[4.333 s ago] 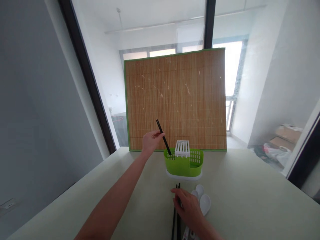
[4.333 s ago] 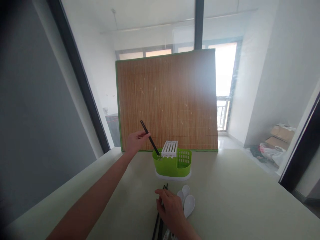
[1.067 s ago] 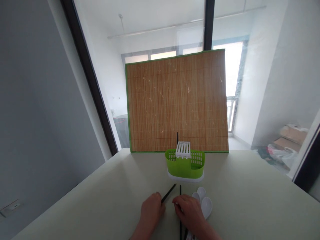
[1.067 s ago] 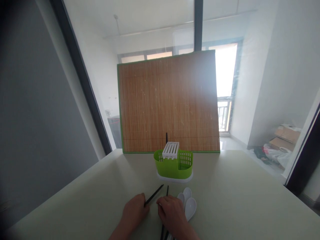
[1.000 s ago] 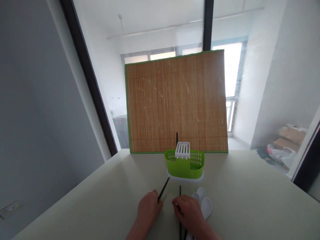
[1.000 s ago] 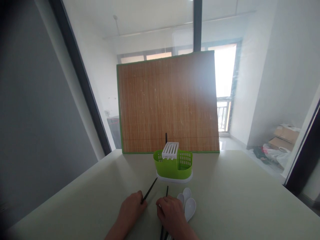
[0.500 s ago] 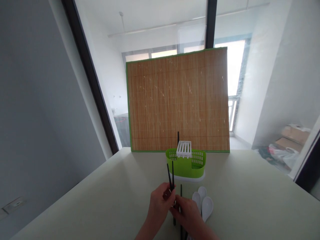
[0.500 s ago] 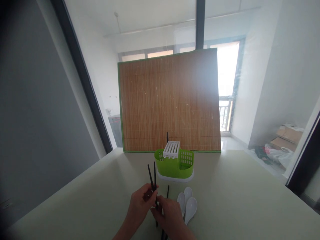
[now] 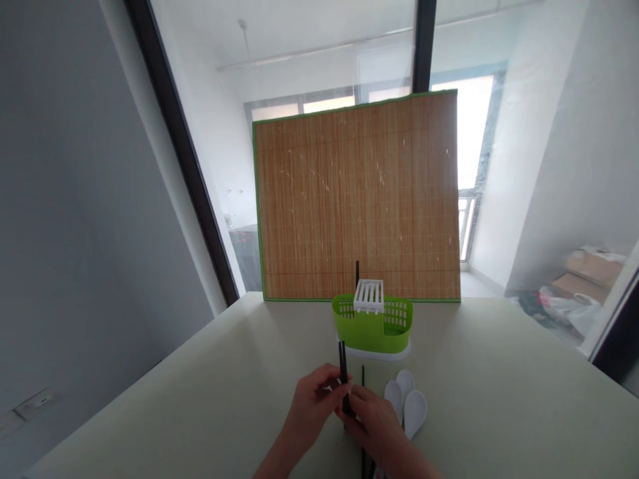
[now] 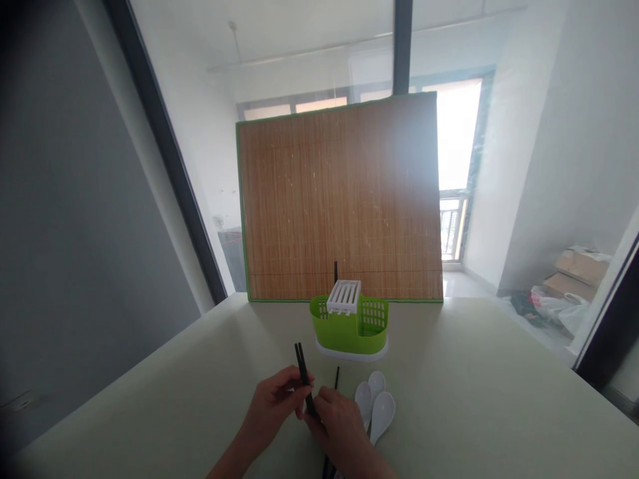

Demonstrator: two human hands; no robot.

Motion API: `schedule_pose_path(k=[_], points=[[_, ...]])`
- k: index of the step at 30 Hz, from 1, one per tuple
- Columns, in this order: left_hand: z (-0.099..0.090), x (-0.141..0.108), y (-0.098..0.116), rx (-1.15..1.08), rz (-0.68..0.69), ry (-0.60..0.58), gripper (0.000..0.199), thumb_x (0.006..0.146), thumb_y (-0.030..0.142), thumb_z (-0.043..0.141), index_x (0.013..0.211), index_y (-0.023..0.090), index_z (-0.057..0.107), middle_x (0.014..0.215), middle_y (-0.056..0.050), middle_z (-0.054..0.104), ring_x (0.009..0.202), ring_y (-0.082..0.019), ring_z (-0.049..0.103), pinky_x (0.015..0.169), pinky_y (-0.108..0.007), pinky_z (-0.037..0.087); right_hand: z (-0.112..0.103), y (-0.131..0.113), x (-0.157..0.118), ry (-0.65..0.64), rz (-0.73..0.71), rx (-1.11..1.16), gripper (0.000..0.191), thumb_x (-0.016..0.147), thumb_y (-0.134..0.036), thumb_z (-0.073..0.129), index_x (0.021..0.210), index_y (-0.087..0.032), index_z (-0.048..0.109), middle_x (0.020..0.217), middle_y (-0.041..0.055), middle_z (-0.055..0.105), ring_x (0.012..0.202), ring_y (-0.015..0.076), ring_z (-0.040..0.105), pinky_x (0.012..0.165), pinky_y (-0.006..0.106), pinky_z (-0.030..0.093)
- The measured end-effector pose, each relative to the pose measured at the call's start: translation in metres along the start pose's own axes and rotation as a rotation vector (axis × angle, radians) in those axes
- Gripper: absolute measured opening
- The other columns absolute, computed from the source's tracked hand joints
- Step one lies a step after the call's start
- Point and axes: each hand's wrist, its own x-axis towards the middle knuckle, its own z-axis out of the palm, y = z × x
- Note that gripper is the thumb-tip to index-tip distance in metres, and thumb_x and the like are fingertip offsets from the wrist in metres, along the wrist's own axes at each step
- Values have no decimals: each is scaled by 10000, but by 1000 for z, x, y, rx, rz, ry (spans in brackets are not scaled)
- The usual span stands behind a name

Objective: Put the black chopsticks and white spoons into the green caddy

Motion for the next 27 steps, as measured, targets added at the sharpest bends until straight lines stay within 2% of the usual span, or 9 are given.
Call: schedule_pose_path(k=[5, 10, 12, 14, 16, 18, 21, 24, 27], points=[[-8, 3, 11, 101, 0, -68, 162, 754, 288, 635, 839, 154, 664, 726, -3, 592, 549, -89, 547, 507, -195, 473, 5, 4, 0, -12, 5, -9, 49, 851, -223, 534, 850, -226, 583, 853, 2, 584, 798, 148, 569, 660, 221, 371], [-25, 11, 34, 323, 105, -83, 165, 756, 313, 639, 827, 179, 703, 781, -26, 666, 703, -130, 601, 596, -194, 476, 1, 4, -1, 18, 39, -6, 76, 797, -196, 585, 860, -238, 576, 834, -18, 589, 793, 158, 560, 652, 234, 362], [-35, 22, 50, 347, 136, -18, 186, 755, 333, 640, 835, 180, 706, 797, -27, 686, 700, -133, 609, 604, -201, 484, -2, 4, -2, 61, 51, 18, 180, 796, -192, 587, 964, -253, 565, 840, -24, 594, 800, 159, 558, 665, 241, 362], [-46, 38, 70, 351, 178, 96, 217, 734, 353, 657, 840, 171, 708, 791, -29, 697, 661, -129, 610, 589, -209, 495, -3, 4, -1, 100, 55, 35, 248, 813, -185, 564, 1048, -262, 544, 835, -26, 598, 796, 156, 555, 681, 248, 361], [-55, 62, 88, 340, 249, 212, 262, 700, 377, 682, 847, 161, 710, 794, -36, 703, 634, -130, 610, 579, -224, 510, -4, 5, -1, 116, 55, 22, 239, 831, -186, 542, 1055, -267, 545, 821, -25, 599, 788, 159, 550, 683, 257, 357], [-60, 91, 99, 325, 318, 279, 304, 682, 398, 688, 867, 158, 711, 817, -42, 706, 646, -136, 618, 583, -237, 525, -4, 5, -1, 116, 52, -16, 200, 834, -184, 536, 1014, -267, 561, 811, -22, 600, 785, 167, 542, 675, 266, 349], [-60, 140, 94, 317, 335, 284, 330, 682, 407, 680, 891, 153, 707, 824, -50, 705, 672, -141, 625, 584, -241, 534, -1, 5, -2, 114, 30, -80, 172, 823, -162, 536, 954, -267, 573, 823, -20, 604, 799, 175, 533, 673, 275, 336], [-56, 182, 68, 389, 220, 261, 330, 684, 383, 676, 903, 137, 694, 797, -57, 698, 636, -132, 617, 562, -240, 531, 3, 4, -2, 113, -12, -146, 152, 813, -150, 540, 904, -266, 573, 829, -23, 603, 808, 175, 527, 675, 280, 325], [-50, 210, 39, 462, 111, 224, 291, 684, 352, 673, 868, 127, 691, 773, -64, 693, 626, -139, 619, 534, -239, 525, 5, 3, -1, 108, -45, -221, 109, 806, -153, 545, 837, -256, 565, 794, -27, 597, 783, 169, 519, 652, 282, 311]])
